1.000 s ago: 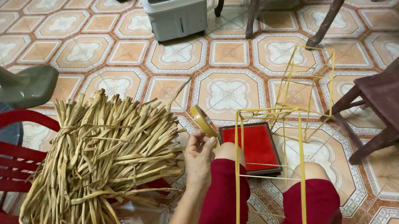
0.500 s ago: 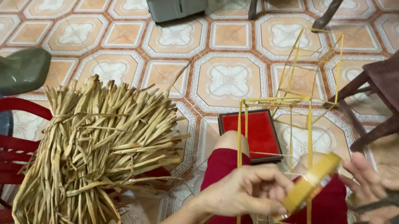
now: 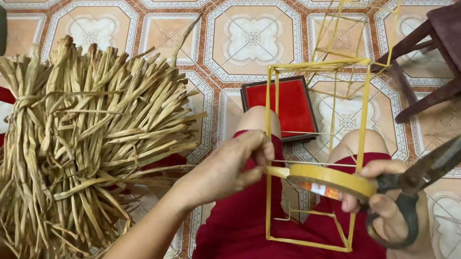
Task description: Wrapping a yellow decorative or structural tape around a thin metal wire frame for furniture assembly.
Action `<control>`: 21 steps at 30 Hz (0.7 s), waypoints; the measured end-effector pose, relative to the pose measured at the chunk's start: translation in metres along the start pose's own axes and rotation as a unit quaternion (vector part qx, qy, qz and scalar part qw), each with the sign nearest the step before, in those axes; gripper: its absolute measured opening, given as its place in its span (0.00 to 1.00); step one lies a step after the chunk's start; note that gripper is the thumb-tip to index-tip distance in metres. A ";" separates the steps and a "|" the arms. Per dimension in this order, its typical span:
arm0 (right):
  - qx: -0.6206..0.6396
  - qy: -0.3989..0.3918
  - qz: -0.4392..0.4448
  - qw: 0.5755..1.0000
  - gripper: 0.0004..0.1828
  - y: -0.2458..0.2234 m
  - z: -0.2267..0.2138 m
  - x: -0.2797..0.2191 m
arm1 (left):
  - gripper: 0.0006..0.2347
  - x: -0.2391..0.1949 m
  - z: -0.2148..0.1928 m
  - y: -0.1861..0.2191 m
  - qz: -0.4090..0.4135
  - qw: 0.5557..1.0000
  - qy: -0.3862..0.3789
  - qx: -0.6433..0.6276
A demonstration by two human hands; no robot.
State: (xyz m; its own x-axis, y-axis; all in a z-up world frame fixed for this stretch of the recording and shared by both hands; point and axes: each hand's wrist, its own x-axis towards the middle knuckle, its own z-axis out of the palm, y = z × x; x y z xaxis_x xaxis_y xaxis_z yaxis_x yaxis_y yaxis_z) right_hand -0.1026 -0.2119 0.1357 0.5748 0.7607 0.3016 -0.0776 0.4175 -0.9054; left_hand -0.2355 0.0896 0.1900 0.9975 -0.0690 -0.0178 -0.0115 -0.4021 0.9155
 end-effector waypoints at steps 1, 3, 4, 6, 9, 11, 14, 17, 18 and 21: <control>-0.004 0.024 0.005 1.000 0.21 -0.003 0.007 0.004 | 0.10 0.000 0.000 -0.003 0.005 1.000 0.026 0.014; -0.007 0.047 0.017 0.999 0.19 -0.005 0.018 0.010 | 0.10 -0.003 0.002 -0.010 0.006 0.998 0.052 0.023; -0.043 0.068 0.031 0.996 0.19 -0.005 0.022 0.012 | 0.09 -0.005 0.005 -0.014 0.010 0.997 0.072 0.028; -0.079 0.085 0.037 0.993 0.18 -0.005 0.028 0.020 | 0.09 -0.003 0.005 -0.020 0.019 0.995 0.095 0.040; -0.125 0.073 0.034 0.989 0.19 -0.006 0.034 0.022 | 0.10 0.001 0.009 -0.029 0.020 0.992 0.121 0.037; -0.153 0.081 0.046 0.984 0.19 -0.003 0.029 0.021 | 0.10 0.005 0.013 -0.036 0.018 0.992 0.124 0.019; -0.116 0.080 0.039 0.989 0.17 0.003 0.018 0.017 | 0.10 0.012 0.019 -0.044 0.009 0.993 0.114 -0.005; -0.124 0.094 0.042 0.987 0.17 0.002 0.016 0.016 | 0.10 0.019 0.028 -0.053 -0.028 0.991 0.133 0.004; -0.124 0.095 0.043 0.987 0.17 0.001 0.013 0.016 | 0.10 0.019 0.037 -0.064 -0.028 0.991 0.132 0.003; -0.100 0.114 0.048 0.987 0.18 -0.001 0.008 0.017 | 0.07 0.019 0.054 -0.087 -0.047 0.987 0.141 -0.057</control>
State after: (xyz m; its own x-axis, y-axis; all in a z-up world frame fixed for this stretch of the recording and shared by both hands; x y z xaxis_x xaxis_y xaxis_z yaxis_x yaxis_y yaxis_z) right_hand -0.0997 -0.1956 0.1438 0.7426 0.6510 0.1573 0.0086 0.2255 -0.9742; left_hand -0.2189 0.0741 0.0883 0.9737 0.2279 -0.0072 0.0746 -0.2885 0.9546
